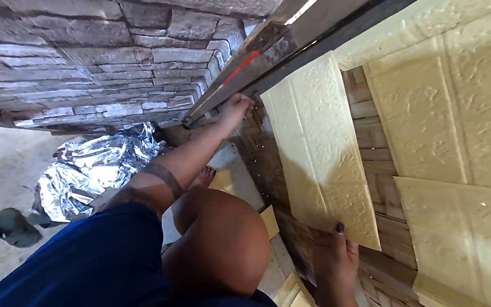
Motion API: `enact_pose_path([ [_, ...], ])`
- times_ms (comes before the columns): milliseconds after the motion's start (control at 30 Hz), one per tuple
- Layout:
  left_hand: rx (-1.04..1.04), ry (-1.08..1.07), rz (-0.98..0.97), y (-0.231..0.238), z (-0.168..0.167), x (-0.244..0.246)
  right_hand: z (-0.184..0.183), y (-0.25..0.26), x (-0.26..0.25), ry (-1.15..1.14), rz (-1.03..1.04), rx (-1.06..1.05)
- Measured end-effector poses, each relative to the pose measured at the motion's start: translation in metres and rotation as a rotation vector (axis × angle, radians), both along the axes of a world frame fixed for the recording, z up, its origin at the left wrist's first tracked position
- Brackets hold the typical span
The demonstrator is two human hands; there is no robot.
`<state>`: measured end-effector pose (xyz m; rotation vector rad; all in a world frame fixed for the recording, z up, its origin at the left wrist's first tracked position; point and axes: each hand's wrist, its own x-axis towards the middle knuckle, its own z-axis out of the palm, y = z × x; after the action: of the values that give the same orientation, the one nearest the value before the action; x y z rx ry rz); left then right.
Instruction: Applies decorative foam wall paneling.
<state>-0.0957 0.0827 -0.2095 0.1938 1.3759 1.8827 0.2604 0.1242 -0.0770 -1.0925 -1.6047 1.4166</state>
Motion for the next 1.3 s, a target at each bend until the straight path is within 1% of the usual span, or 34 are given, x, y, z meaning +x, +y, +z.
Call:
enact_pose_path([
  [67, 0.036, -0.157, -0.066, 0.007, -0.003, 0.012, 0.001, 0.0, -0.001, -0.01, -0.011, -0.001],
  [100, 0.072, -0.234, -0.068, 0.01, -0.003, 0.015, 0.002, 0.0, -0.001, -0.01, -0.013, -0.006],
  [200, 0.235, -0.443, 0.006, 0.019, -0.005, 0.02, 0.004, 0.0, -0.001, -0.021, -0.014, -0.008],
  [233, 0.28, -0.487, 0.027, 0.02, -0.003, 0.019, 0.004, 0.0, -0.002, -0.024, -0.013, -0.007],
  [300, 0.299, -0.527, 0.061, 0.02, -0.001, 0.019, 0.004, 0.001, -0.001, -0.023, -0.01, -0.007],
  [433, 0.249, -0.516, 0.08, 0.019, -0.004, 0.017, 0.006, 0.002, -0.002, -0.02, -0.031, -0.021],
  [533, 0.212, -0.485, 0.051, 0.015, -0.003, 0.015, 0.006, 0.003, -0.002, -0.03, -0.042, -0.006],
  [733, 0.203, -0.465, 0.033, 0.012, -0.003, 0.012, 0.008, -0.002, -0.003, -0.036, -0.044, 0.021],
  [933, 0.184, -0.291, 0.082, 0.016, -0.007, 0.011, 0.01, -0.008, -0.007, -0.033, -0.035, 0.033],
  [1000, 0.19, -0.265, 0.114, 0.019, -0.008, 0.012, 0.01, -0.009, -0.008, -0.043, -0.038, 0.038],
  [1300, 0.209, -0.283, 0.174, 0.022, -0.009, 0.011, 0.01, -0.013, -0.014, -0.053, -0.07, 0.044],
])
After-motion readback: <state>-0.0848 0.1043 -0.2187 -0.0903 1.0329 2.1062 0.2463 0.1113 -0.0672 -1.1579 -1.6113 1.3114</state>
